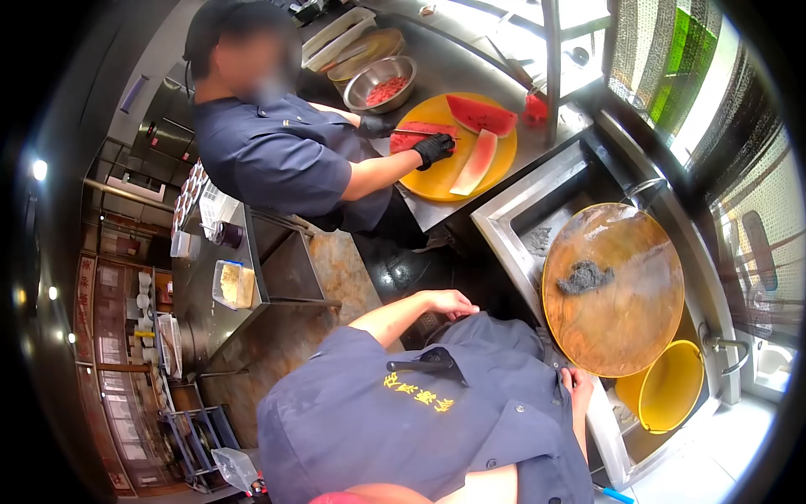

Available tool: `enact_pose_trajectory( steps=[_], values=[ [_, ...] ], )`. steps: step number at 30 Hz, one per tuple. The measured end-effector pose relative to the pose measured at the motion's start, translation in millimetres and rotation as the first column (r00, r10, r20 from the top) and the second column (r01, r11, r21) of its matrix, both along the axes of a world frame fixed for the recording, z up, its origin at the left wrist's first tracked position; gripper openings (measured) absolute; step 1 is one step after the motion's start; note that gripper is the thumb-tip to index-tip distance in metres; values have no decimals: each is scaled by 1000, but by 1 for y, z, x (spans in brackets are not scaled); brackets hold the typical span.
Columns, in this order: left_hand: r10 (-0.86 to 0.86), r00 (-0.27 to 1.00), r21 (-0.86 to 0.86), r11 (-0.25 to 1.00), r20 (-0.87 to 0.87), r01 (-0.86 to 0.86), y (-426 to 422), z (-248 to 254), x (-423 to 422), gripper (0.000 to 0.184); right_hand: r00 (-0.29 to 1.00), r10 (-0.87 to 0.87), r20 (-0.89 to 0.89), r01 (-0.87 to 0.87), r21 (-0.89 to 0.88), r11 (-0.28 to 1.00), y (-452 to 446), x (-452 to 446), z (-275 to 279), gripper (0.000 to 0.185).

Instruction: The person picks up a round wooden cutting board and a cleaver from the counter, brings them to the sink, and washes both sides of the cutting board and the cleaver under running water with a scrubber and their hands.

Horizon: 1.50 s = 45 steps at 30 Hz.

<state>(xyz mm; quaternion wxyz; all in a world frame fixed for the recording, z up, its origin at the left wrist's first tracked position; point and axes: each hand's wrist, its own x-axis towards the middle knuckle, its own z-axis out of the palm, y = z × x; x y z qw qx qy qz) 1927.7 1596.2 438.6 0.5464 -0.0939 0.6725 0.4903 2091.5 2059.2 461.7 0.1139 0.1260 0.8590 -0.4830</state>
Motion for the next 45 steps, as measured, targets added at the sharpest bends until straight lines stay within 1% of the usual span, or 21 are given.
enact_pose_trajectory(
  steps=[1, 3, 4, 7, 11, 14, 17, 19, 21, 22, 23, 25, 27, 29, 31, 32, 33, 34, 36, 39, 45],
  values=[
    [-4, 1000, -2, 1000, 2, 4, 6, 10, -1, 34, 999, -2, -50, 9, 139, 990, -5, -15, 16, 22],
    [-249, 901, -80, 969, -356, 236, 15, 18, -1, 32, 995, -10, -98, 23, 135, 991, -4, -34, 19, 25],
    [-171, 875, -212, 974, -453, 80, 24, 16, 1, 31, 996, -27, -83, 44, 202, 978, -8, -46, 41, 24],
    [46, 857, -325, 914, -513, -244, 35, 10, -14, 27, 997, -26, -79, 47, 286, 957, -9, -62, 58, 24],
    [-54, 898, -574, 785, -437, -232, 45, 3, -8, 28, 985, 60, -160, 22, 467, 884, -3, -59, 49, 22],
    [-155, 908, -514, 855, -390, -75, 30, -21, 4, 35, 987, 147, -72, -85, 543, 836, -7, -55, 53, 17],
    [-204, 803, -462, 881, -559, -98, 34, 31, -26, 52, 976, 217, -33, -191, 358, 914, -19, -68, 86, 17],
    [95, 666, -195, 918, -740, -347, 34, 135, -62, 66, 962, 264, -74, -218, 378, 900, -25, -75, 102, 25],
    [236, 274, 75, 867, -932, -492, 22, 219, -92, 85, 954, 229, -196, -182, 229, 956, -31, -87, 112, 24],
    [280, -11, 253, 850, -960, -462, 11, 260, -107, 91, 963, 195, -186, -170, 139, 976, -38, -93, 128, 23],
    [314, -172, 357, 839, -934, -411, -4, 295, -117, 95, 961, 205, -187, -181, 139, 974, -44, -97, 139, 23],
    [476, -294, 559, 736, -829, -383, 4, 402, -95, 96, 943, 231, -240, -230, 35, 973, -52, -101, 160, 24],
    [426, -471, 605, 721, -772, -339, 4, 443, -78, 95, 911, 315, -268, -320, 26, 947, -57, -99, 180, 22],
    [485, -453, 637, 718, -748, -282, 21, 464, -50, 98, 871, 391, -298, -404, 20, 915, -54, -94, 201, 20],
    [144, -152, 180, 948, -978, -264, 40, 434, -31, 32, 792, 609, -53, -610, -4, 793, -45, -80, 222, 14],
    [-73, -51, -63, 983, -996, -173, 49, 419, -21, 8, 813, 582, -23, -583, -27, 812, -44, -73, 225, 12],
    [-271, -55, -274, 960, -961, 63, 54, 390, -16, 16, 814, 581, -22, -581, -26, 813, -39, -68, 227, 12],
    [-536, 60, -488, 805, -842, 338, 56, 358, -10, 23, 823, 567, -29, -567, -89, 819, -34, -64, 227, 14],
    [-751, 301, -419, 600, -587, 682, 64, 313, 4, 30, 827, 560, -52, -560, -164, 812, -20, -57, 225, 23],
    [-651, 515, -198, 707, -557, 679, 71, 278, 20, 43, 822, 569, 22, -565, -82, 821, -13, -56, 232, 23],
    [-561, 524, -80, 727, -641, 682, 67, 242, 35, 47, 742, 668, -60, -626, 295, 722, -25, -45, 208, 22]
  ],
)
